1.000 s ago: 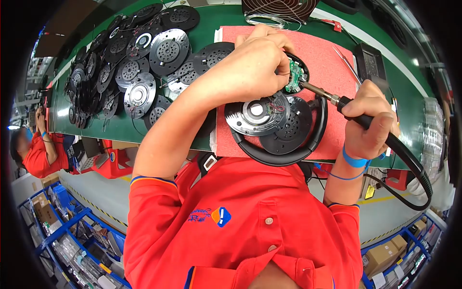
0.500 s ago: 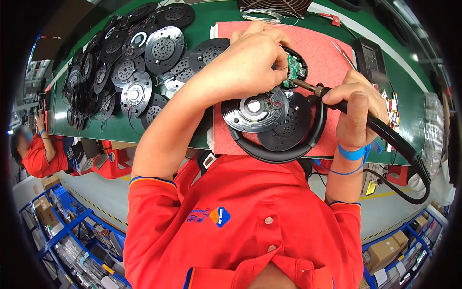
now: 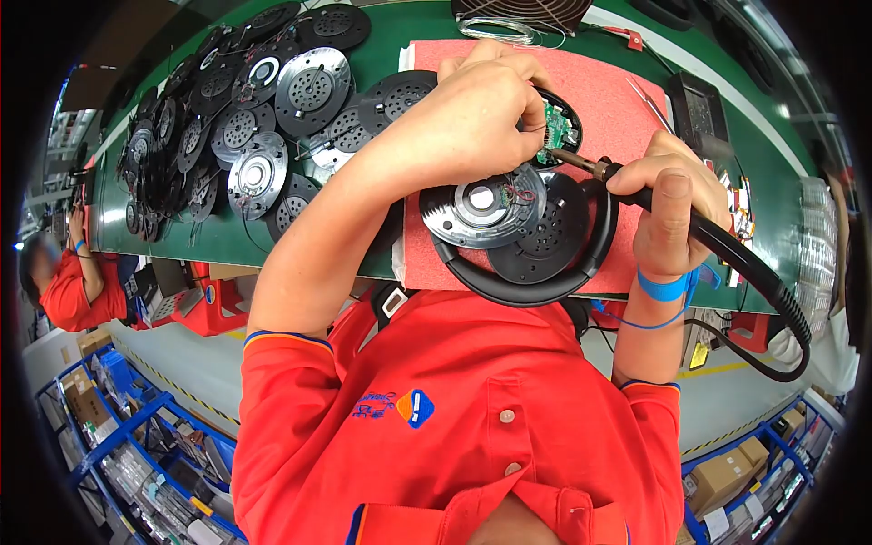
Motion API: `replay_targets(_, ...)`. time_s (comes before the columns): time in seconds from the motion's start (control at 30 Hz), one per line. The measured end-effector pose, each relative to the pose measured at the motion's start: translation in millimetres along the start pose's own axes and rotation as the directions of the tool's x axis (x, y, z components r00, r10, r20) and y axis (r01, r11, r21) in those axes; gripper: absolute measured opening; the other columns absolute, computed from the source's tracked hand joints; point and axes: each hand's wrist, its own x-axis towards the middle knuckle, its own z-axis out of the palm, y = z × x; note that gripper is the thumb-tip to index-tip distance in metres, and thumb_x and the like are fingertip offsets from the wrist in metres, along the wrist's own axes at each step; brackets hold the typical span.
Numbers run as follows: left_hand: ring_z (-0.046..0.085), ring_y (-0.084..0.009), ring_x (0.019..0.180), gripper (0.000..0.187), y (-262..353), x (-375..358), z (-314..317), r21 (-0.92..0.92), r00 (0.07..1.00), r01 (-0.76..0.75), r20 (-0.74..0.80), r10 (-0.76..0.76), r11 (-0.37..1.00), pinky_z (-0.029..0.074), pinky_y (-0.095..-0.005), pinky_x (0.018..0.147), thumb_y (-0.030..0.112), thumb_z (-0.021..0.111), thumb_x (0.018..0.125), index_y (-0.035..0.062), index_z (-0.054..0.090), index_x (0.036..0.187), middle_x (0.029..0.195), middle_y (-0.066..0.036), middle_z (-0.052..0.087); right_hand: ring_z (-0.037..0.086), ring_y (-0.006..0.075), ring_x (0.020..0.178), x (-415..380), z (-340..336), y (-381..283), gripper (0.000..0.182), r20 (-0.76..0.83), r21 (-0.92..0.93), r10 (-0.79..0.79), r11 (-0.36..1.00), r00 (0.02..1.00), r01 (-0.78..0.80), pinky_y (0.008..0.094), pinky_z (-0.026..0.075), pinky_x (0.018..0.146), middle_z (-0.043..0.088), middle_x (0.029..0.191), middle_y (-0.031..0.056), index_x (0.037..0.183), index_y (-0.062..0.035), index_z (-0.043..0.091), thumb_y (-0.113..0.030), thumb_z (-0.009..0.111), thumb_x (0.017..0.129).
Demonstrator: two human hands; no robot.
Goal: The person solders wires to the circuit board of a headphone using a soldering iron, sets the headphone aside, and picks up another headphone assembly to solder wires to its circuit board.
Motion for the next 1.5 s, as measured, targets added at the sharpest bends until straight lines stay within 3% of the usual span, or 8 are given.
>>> replay_targets(0.33,0.05,-0.0286,0.111,0.013,-1,0,0,-0.012,1.0,0.001,0.006,-0.001,1.0,0.039,-0.0362,0.096,0.01,0.064,0.072,-0.0001,0.069,0.079,0.114,-0.011,0.061,0.044,0.0126,0.049,-4,-3,3,0.041,-0.089,0.046,-0.023,0.999,0.996,0.028,0.0254,0.033,0.046,0.06,0.058,0.0064,0.063,0.0008,0.062,-0.025,0.049,0.092)
replay_targets(0.5,0.055,-0.0297,0.102,0.012,-5,-1,-11,-0.213,0.999,0.016,0.037,-0.008,0.977,0.043,-0.0379,0.09,0.013,0.067,0.067,0.0015,0.068,0.071,0.105,-0.012,0.063,0.044,0.0124,0.05,-3,-4,2,0.043,-0.099,0.048,-0.01,0.999,0.995,0.015,0.0251,0.032,0.046,0.06,0.058,0.0071,0.063,0.0012,0.062,-0.026,0.048,0.093)
replay_targets(0.63,0.054,-0.0276,0.11,0.012,-6,0,-13,-0.205,0.998,0.043,0.053,-0.033,0.978,0.041,-0.0352,0.095,0.008,0.07,0.069,0.0023,0.068,0.079,0.112,-0.011,0.062,0.044,0.0126,0.05,-4,-4,4,0.044,-0.124,0.048,-0.006,0.999,0.992,0.012,0.0253,0.032,0.046,0.06,0.058,0.0075,0.062,0.0016,0.061,-0.026,0.046,0.093)
replay_targets(0.7,0.055,-0.0274,0.109,0.012,-6,1,-6,-0.189,0.994,-0.079,-0.083,0.064,0.979,0.042,-0.0355,0.094,0.007,0.07,0.07,0.0024,0.068,0.081,0.109,-0.011,0.063,0.044,0.0128,0.05,-5,-5,4,0.044,-0.125,0.048,-0.001,0.999,0.992,0.007,0.0254,0.032,0.046,0.06,0.058,0.0076,0.062,0.0017,0.061,-0.026,0.046,0.093)
replay_targets(0.8,0.055,-0.0274,0.108,0.012,-5,2,-5,-0.155,0.988,-0.091,-0.141,0.069,0.984,0.043,-0.0356,0.093,0.007,0.07,0.07,0.0021,0.068,0.081,0.107,-0.01,0.064,0.044,0.0131,0.05,-5,-5,4,0.045,-0.132,0.046,0.002,0.999,0.991,0.005,0.0256,0.032,0.047,0.06,0.058,0.0076,0.062,0.0017,0.061,-0.026,0.046,0.093)
replay_targets(1.27,0.054,-0.0275,0.106,0.008,-6,1,-4,-0.063,0.983,-0.165,-0.088,0.159,0.984,0.043,-0.0358,0.09,0.006,0.067,0.072,0.0008,0.067,0.079,0.108,-0.009,0.062,0.043,0.0133,0.05,-5,-7,3,0.046,-0.153,0.017,0.004,1.0,0.988,-0.001,0.0266,0.031,0.047,0.058,0.056,0.0069,0.061,0.0014,0.061,-0.027,0.045,0.093)
replay_targets(1.37,0.053,-0.0276,0.106,0.006,-5,0,-8,-0.088,0.983,-0.172,-0.075,0.166,0.981,0.044,-0.0358,0.089,0.005,0.064,0.072,0.0008,0.064,0.076,0.108,-0.008,0.061,0.043,0.0155,0.048,-4,-6,2,0.049,-0.107,-0.009,-0.039,0.999,0.994,0.038,0.0283,0.03,0.045,0.055,0.055,0.0113,0.064,0.0038,0.057,-0.028,0.04,0.097)
replay_targets(1.5,0.051,-0.0276,0.106,0.004,-7,0,-6,-0.099,0.982,-0.184,-0.058,0.179,0.978,0.045,-0.0349,0.087,0.004,0.062,0.069,0.001,0.061,0.071,0.108,-0.008,0.06,0.043,0.0129,0.05,-5,-3,3,0.045,-0.138,0.058,0.018,0.998,0.99,-0.01,0.0257,0.032,0.046,0.058,0.057,0.007,0.06,0.0015,0.061,-0.027,0.046,0.093)
